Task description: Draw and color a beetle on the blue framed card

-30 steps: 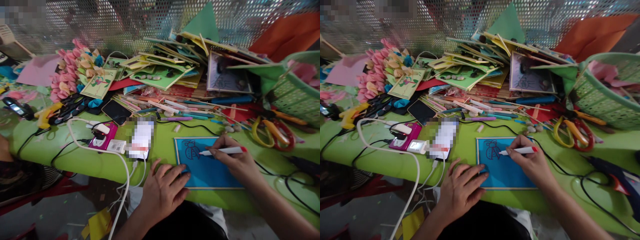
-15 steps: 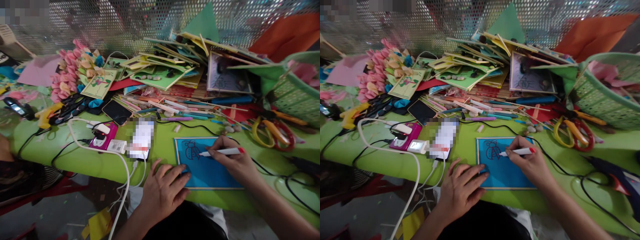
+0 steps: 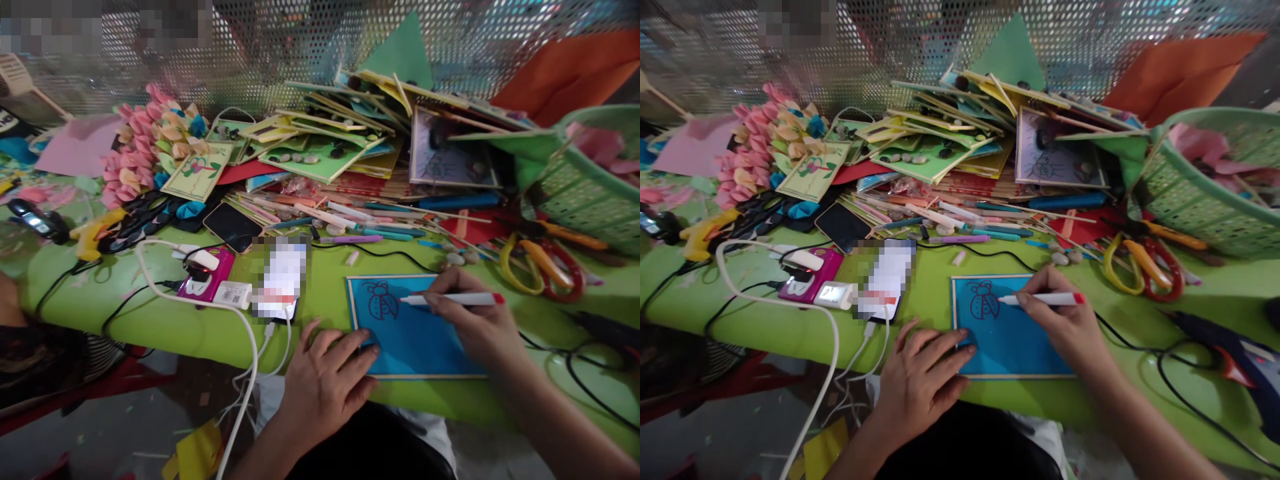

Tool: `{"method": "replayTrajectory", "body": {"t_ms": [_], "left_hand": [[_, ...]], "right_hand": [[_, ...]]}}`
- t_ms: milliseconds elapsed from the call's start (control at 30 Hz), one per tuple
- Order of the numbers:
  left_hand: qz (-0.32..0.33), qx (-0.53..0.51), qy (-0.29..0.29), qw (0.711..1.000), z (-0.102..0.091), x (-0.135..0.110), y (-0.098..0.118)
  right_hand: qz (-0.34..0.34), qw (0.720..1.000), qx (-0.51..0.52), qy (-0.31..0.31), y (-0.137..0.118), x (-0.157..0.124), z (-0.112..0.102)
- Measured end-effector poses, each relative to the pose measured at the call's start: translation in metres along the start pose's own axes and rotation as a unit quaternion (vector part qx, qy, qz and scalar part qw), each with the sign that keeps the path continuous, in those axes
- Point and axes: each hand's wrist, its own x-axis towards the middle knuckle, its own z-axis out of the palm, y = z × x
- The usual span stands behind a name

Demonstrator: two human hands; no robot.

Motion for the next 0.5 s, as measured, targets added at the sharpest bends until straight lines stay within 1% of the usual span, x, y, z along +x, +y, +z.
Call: {"method": "replayTrajectory", "body": {"t_ms": [67,167,267,367,500], "left_hand": [[0.001,-0.009,0.003,1.0,0.0,0.0,0.0],[0.001,-0.015,0.002,1.0,-0.001,0.001,0.0],[-0.001,-0.009,-0.003,1.0,-0.001,0.001,0.0],[-0.007,0.0,-0.007,1.0,-0.002,0.001,0.0],[-0.017,0.014,-0.002,1.0,-0.004,0.004,0.002]], "right_hand": [[-0.001,0.998,0.044,0.036,-0.002,0.0,-0.002],[0.001,0.989,0.118,0.093,-0.008,0.0,-0.002],[-0.003,0.978,0.155,0.138,-0.016,0.001,-0.001],[0.0,0.971,0.174,0.166,-0.024,0.002,0.0],[-0.007,0.961,0.207,0.183,-0.027,0.003,-0.002]]}}
